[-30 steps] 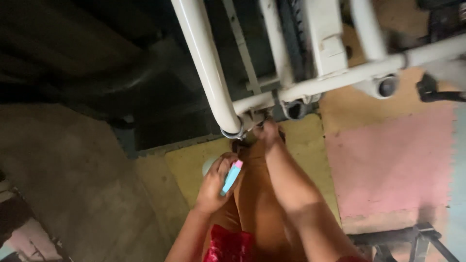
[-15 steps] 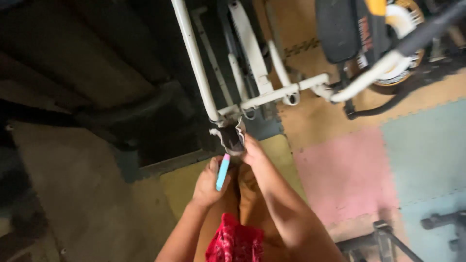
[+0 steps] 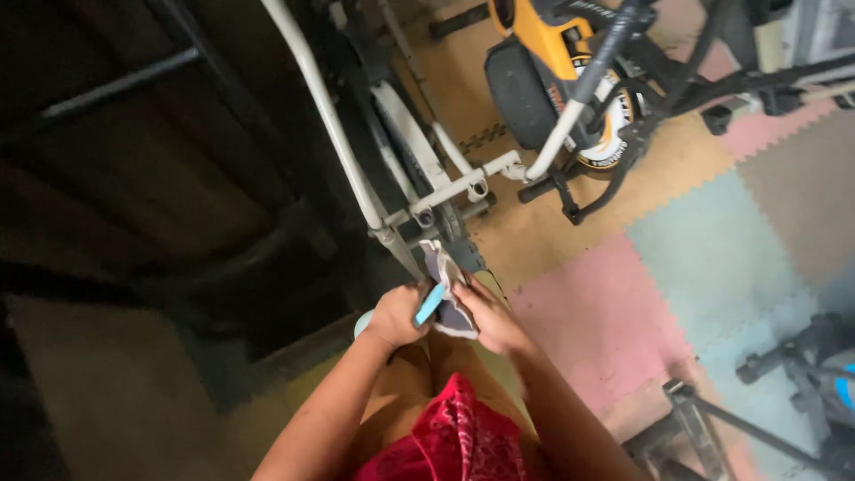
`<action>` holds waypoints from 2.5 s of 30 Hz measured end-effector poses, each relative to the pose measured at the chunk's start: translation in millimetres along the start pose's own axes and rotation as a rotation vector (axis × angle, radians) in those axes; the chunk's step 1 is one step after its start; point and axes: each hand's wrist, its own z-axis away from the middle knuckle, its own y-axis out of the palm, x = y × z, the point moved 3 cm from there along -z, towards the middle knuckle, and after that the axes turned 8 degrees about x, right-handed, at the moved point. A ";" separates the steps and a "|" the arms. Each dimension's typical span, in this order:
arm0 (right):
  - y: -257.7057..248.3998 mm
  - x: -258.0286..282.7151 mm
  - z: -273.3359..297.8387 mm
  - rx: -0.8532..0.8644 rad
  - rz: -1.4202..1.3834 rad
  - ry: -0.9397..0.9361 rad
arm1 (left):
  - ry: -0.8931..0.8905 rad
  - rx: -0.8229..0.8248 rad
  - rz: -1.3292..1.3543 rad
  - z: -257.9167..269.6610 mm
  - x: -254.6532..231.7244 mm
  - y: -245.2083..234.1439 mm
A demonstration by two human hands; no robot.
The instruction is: Cleaning and wiping down various gym equipment using a spray bottle and a cloth.
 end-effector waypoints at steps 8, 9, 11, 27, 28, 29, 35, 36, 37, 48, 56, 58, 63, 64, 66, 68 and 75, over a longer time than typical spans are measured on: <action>36.6 -10.1 28.7 -0.091 -0.194 -0.192 | 0.160 0.211 -0.107 10.0 -6.1 -23.1; 43.3 -4.9 30.8 -0.096 -0.197 -0.213 | 0.178 0.217 -0.118 7.8 -7.2 -25.5; 54.7 5.1 33.1 -0.151 -0.224 -0.214 | 0.251 0.153 -0.124 2.9 -9.5 -32.9; 15.9 234.9 64.8 -0.163 -0.240 -0.664 | 0.455 -0.011 0.000 -75.9 -117.2 -96.0; 10.7 257.9 66.1 -0.155 -0.226 -0.727 | 0.434 -0.024 0.061 -86.8 -130.5 -100.9; 5.0 281.5 67.6 -0.147 -0.212 -0.789 | 0.413 -0.036 0.122 -98.4 -144.2 -105.6; -28.4 416.4 53.9 -0.183 -0.079 -1.054 | 0.479 -0.176 0.003 -179.3 -217.0 -125.5; -36.6 433.4 40.7 -0.171 -0.075 -1.047 | 0.472 -0.189 0.003 -190.7 -228.6 -128.8; -44.1 450.1 27.9 -0.155 -0.063 -1.060 | 0.412 -0.189 0.002 -202.4 -238.6 -131.8; -133.6 494.0 -113.4 -0.047 0.368 -1.006 | 0.403 -0.505 0.010 -280.7 -284.5 -136.3; -88.1 532.3 -78.4 0.349 -0.042 -0.779 | 0.287 -0.441 0.083 -294.0 -278.7 -130.2; -95.7 526.7 -83.8 0.294 0.057 -0.868 | 0.316 -0.447 0.092 -298.9 -280.2 -130.8; -112.8 506.6 -102.4 -0.123 0.739 -1.254 | 0.383 -0.480 0.017 -299.7 -304.4 -145.4; -123.3 496.3 -112.0 -0.330 0.944 -1.321 | 0.402 -0.472 0.007 -303.1 -309.4 -149.7; -126.8 479.9 -112.8 -0.548 1.149 -1.368 | 0.422 -0.459 0.000 -308.5 -317.0 -155.8; -111.5 468.7 -96.5 -0.573 1.233 -1.334 | 0.496 -0.447 0.006 -311.2 -323.6 -160.7; -119.8 377.0 -86.3 -0.466 0.956 -0.751 | 0.538 -0.372 0.038 -312.5 -295.3 -153.7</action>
